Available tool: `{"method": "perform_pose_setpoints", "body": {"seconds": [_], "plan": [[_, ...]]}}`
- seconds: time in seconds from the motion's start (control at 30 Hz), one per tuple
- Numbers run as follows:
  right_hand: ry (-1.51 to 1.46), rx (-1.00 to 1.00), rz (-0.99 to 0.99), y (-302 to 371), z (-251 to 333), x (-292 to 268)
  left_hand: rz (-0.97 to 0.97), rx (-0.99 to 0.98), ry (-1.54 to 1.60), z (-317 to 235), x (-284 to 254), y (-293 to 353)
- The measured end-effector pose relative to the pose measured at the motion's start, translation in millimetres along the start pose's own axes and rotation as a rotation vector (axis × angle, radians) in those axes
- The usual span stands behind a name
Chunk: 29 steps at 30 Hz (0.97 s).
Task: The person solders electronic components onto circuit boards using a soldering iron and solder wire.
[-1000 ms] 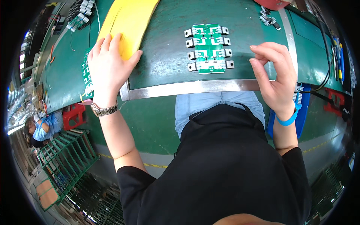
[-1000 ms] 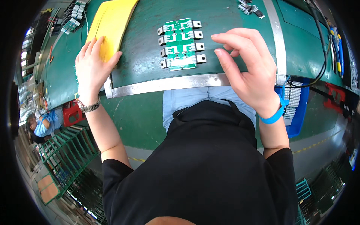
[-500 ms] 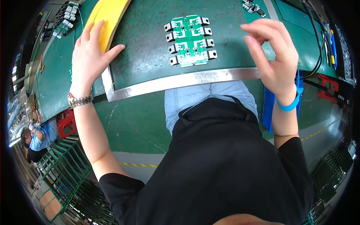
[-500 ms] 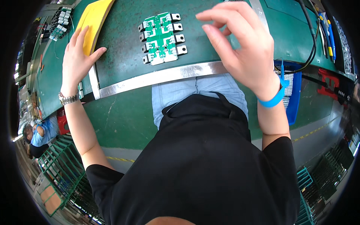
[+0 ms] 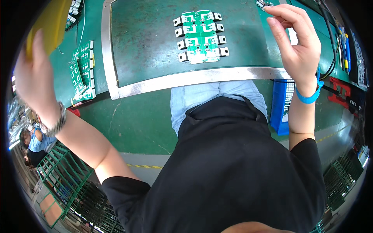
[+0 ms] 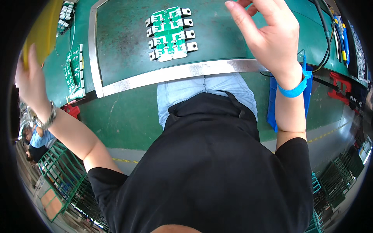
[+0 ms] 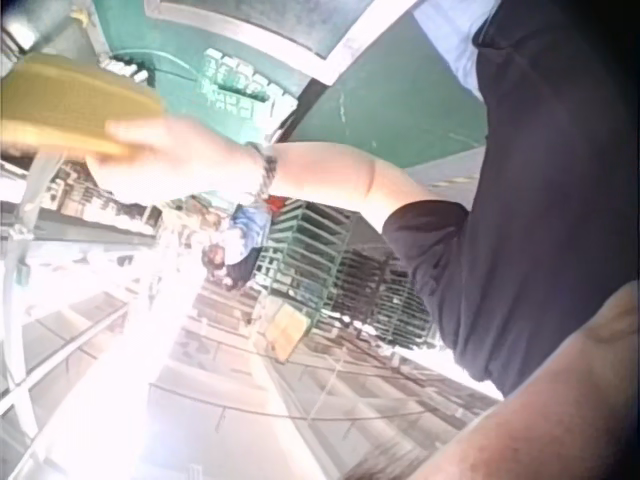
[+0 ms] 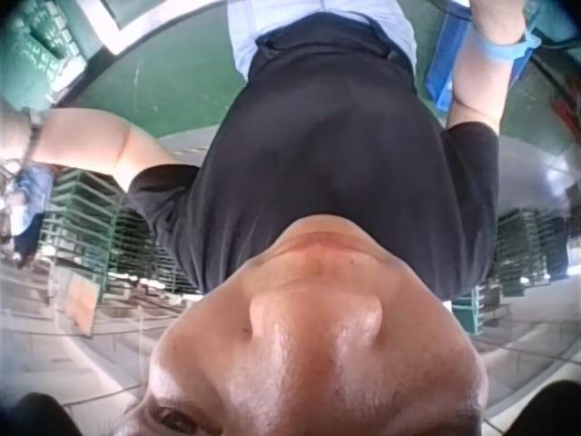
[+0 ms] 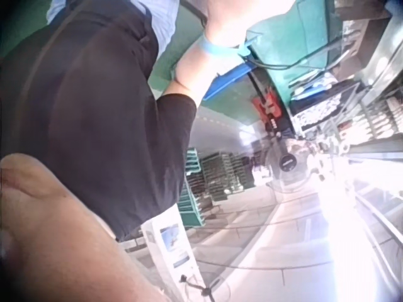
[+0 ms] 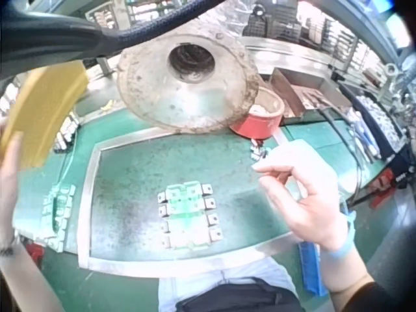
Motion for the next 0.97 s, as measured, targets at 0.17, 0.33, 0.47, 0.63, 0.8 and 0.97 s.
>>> {"method": "perform_pose_setpoints", "body": {"seconds": [0.17,0.33,0.47,0.63,0.8,0.97], "plan": [[-0.323,0.159,-0.085,-5.5,-41.5,-1.7,-0.284,-0.604,0.886,18.6,-38.0,84.0],[-0.483,0.386,-0.199,-31.3,-40.8,-9.7,0.419,-0.333,0.915,-95.1,8.6,166.4],[-0.325,0.346,0.268,-63.9,-15.0,34.1,0.724,-0.997,1.695,-149.3,46.1,239.3],[0.027,0.094,0.501,-60.7,-28.9,112.5,0.599,-0.971,1.660,-172.3,57.5,227.4],[0.093,0.096,0.755,-58.0,-35.9,147.7,0.726,-0.629,0.883,-154.4,37.0,205.8],[0.077,0.258,0.877,-65.8,-39.7,158.4,0.367,0.038,0.458,-163.8,-5.6,152.4]]}}
Point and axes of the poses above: each hand's wrist, its own y-axis away from the middle knuckle, its own x-axis out of the palm, z = x × y, the point moved 10 cm from there along -y, towards the middle knuckle, and after that the axes turned 5 degrees about -y, right-handed, at the moved point
